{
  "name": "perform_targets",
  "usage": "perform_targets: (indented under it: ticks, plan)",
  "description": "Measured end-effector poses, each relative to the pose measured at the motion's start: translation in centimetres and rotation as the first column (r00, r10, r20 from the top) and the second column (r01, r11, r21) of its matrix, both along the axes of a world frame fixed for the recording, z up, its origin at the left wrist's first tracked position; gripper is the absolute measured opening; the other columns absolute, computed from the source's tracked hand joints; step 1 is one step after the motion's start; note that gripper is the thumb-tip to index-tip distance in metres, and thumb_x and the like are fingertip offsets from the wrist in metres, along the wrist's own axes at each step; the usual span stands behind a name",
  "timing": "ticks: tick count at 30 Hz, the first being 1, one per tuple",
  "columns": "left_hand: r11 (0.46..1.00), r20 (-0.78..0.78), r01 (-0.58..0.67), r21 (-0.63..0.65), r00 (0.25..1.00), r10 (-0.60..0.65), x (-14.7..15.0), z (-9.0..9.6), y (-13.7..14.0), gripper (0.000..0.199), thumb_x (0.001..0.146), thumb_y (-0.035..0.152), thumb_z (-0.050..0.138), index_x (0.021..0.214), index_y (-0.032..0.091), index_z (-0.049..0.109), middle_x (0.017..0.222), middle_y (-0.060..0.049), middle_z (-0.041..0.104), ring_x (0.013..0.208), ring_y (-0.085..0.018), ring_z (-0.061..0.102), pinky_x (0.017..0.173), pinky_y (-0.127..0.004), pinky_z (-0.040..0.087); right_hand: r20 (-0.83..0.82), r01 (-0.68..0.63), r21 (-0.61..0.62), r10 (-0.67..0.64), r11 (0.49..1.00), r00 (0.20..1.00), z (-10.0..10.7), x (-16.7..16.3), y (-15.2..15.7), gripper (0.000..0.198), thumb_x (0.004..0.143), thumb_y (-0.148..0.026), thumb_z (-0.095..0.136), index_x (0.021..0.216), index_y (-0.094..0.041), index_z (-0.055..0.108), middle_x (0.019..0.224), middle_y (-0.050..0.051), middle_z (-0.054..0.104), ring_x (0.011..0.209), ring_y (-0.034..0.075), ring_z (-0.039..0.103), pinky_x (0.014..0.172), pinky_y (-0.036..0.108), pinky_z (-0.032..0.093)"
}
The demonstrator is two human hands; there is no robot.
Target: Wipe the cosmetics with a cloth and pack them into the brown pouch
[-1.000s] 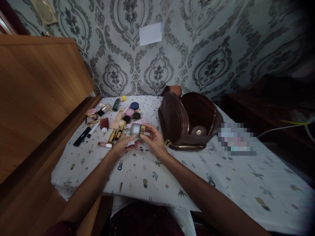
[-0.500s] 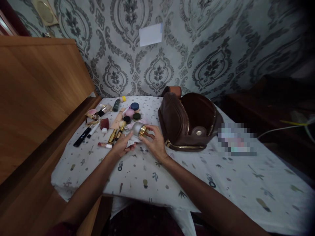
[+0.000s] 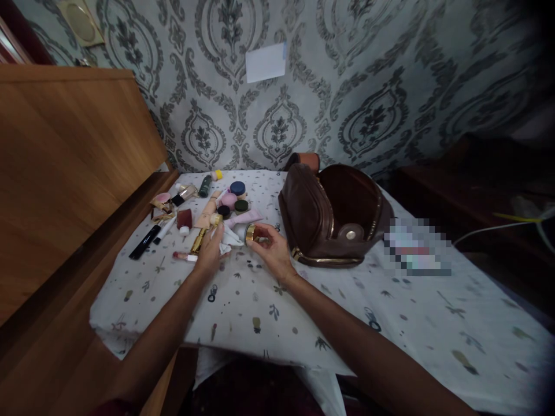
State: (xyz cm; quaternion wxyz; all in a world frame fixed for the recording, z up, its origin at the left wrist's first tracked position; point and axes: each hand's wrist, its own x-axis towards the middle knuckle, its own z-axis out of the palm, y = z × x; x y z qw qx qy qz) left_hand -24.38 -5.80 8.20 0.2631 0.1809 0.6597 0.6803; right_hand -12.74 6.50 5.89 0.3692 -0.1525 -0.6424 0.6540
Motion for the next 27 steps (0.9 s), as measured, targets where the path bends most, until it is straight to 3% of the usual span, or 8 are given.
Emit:
perform_targets:
  ticks: [3,8,14,17,22,27]
  plan:
    - [0.999,-0.048,-0.032,0.039,0.998,0.034,0.2,-0.1,-0.1,0.047,0.076,0.06,0.068,0.099,0.02,0.063,0.079,0.001,0.062,0.066,-0.012,0.058,0.058,-0.021,0.048,-0.015,-0.043,-0.047,0.043,0.998,0.999,0.2,0.1,-0.1,0.043,0.067,-0.035,0.079,0.106,-0.023,0.064,0.1,0.004,0.066,0.096,0.02,0.061,0.079,0.034,0.054]
    - [0.996,-0.303,-0.088,0.024,0.949,0.091,-0.2,-0.3,-0.1,0.033,0.081,0.051,0.065,0.092,0.02,0.066,0.087,-0.002,0.066,0.085,-0.017,0.061,0.073,-0.025,0.05,-0.045,-0.165,-0.146,0.16,0.976,0.986,0.5,0.1,-0.3,0.046,0.064,-0.036,0.083,0.105,-0.023,0.065,0.1,0.004,0.067,0.095,0.021,0.061,0.079,0.035,0.055]
    - [0.978,-0.371,-0.206,-0.022,0.91,0.183,-0.7,-0.8,0.1,0.03,0.085,0.049,0.059,0.097,0.022,0.065,0.1,-0.005,0.068,0.105,-0.022,0.06,0.086,-0.029,0.047,-0.097,-0.345,-0.315,0.332,0.884,0.938,1.0,0.6,-0.7,0.042,0.068,-0.037,0.082,0.105,-0.025,0.066,0.098,0.002,0.065,0.088,0.018,0.063,0.073,0.032,0.058]
    - [0.982,-0.367,-0.187,-0.017,0.915,0.168,-0.7,-0.9,0.1,0.03,0.087,0.049,0.056,0.098,0.022,0.063,0.097,-0.003,0.065,0.101,-0.021,0.059,0.082,-0.027,0.047,-0.136,-0.379,-0.395,0.354,0.837,0.925,1.1,0.6,-1.0,0.039,0.069,-0.036,0.081,0.104,-0.026,0.067,0.099,0.002,0.064,0.085,0.017,0.063,0.072,0.032,0.058]
    - [0.994,-0.42,-0.112,-0.019,0.903,0.094,-0.3,-0.6,0.1,0.026,0.09,0.046,0.054,0.099,0.024,0.062,0.093,-0.002,0.062,0.085,-0.018,0.059,0.068,-0.023,0.047,-0.194,-0.354,-0.478,0.297,0.804,0.935,1.0,0.4,-0.9,0.036,0.067,-0.036,0.083,0.099,-0.026,0.068,0.098,0.001,0.066,0.085,0.017,0.063,0.074,0.033,0.058]
    - [0.998,-0.29,0.052,-0.021,0.955,-0.056,0.9,-0.1,0.1,0.048,0.089,0.061,0.05,0.121,0.027,0.059,0.102,-0.004,0.064,0.063,-0.014,0.058,0.047,-0.023,0.044,-0.221,-0.323,-0.516,0.241,0.793,0.945,0.8,0.2,-0.6,0.037,0.065,-0.036,0.085,0.096,-0.024,0.068,0.096,0.001,0.067,0.085,0.017,0.064,0.072,0.031,0.057]
